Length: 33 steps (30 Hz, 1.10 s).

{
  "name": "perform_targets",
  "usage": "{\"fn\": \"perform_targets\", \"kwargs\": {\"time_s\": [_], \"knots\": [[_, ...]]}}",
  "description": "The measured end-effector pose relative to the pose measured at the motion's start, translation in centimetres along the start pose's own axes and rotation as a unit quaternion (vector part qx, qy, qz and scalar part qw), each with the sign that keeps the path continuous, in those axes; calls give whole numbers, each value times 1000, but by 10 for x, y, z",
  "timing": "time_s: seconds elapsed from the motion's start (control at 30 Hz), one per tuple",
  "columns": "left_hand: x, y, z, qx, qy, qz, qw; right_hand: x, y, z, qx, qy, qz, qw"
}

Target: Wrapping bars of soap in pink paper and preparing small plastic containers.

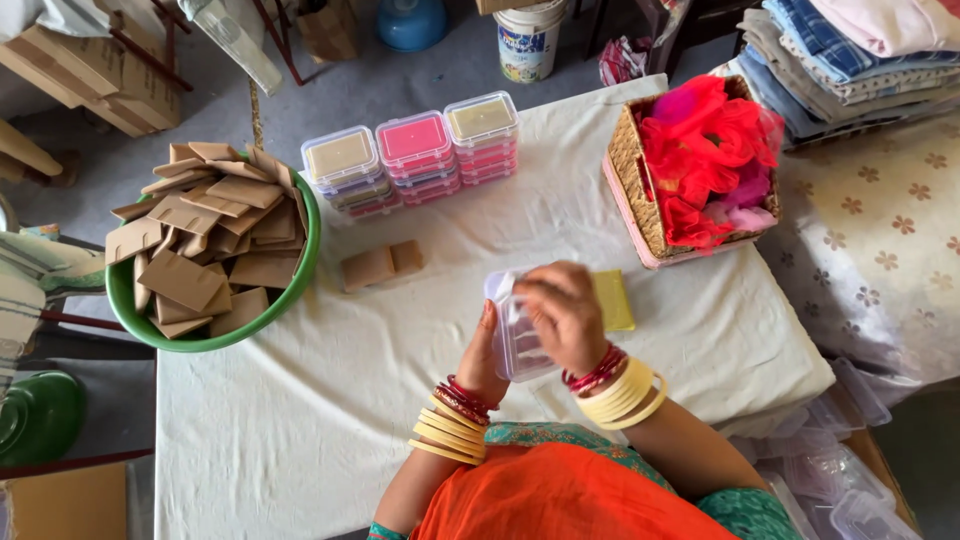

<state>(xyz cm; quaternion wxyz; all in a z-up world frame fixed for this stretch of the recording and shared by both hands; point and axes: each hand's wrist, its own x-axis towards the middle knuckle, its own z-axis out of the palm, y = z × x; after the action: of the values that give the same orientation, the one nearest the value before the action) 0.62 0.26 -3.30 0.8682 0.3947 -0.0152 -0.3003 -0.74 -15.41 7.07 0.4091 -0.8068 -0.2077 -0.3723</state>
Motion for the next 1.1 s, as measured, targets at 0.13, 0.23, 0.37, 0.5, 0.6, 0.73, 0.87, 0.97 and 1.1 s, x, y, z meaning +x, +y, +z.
{"fn": "perform_targets", "kwargs": {"time_s": [0.13, 0.23, 0.37, 0.5, 0.6, 0.73, 0.87, 0.97, 1.1], "knots": [[-5, 34, 3, -8, 8, 58, 998, -23, -7, 1, 77, -94, -94, 988], [-22, 63, 23, -63, 18, 93, 994, -50, 22, 1, 116, -182, -132, 967], [-30, 67, 28, -187, -66, 71, 978, -63, 54, 2, 372, -46, 265, 889], [-18, 24, 13, -121, -101, 64, 985, -64, 59, 7, 633, 42, 478, 607], [-17, 16, 21, -22, -6, 55, 998, -67, 53, 6, 593, -7, 480, 646], [1, -17, -15, 31, 69, 104, 992, -62, 43, -1, 528, -16, 460, 714], [-8, 5, 21, 172, 122, 249, 945, -57, 18, -2, 352, -13, 332, 875], [-10, 16, 36, 140, 89, 281, 945, -53, -4, -11, 229, -51, 193, 953], [-7, 6, 11, -131, -45, 236, 962, -51, -1, -15, 207, -101, 10, 973]]}}
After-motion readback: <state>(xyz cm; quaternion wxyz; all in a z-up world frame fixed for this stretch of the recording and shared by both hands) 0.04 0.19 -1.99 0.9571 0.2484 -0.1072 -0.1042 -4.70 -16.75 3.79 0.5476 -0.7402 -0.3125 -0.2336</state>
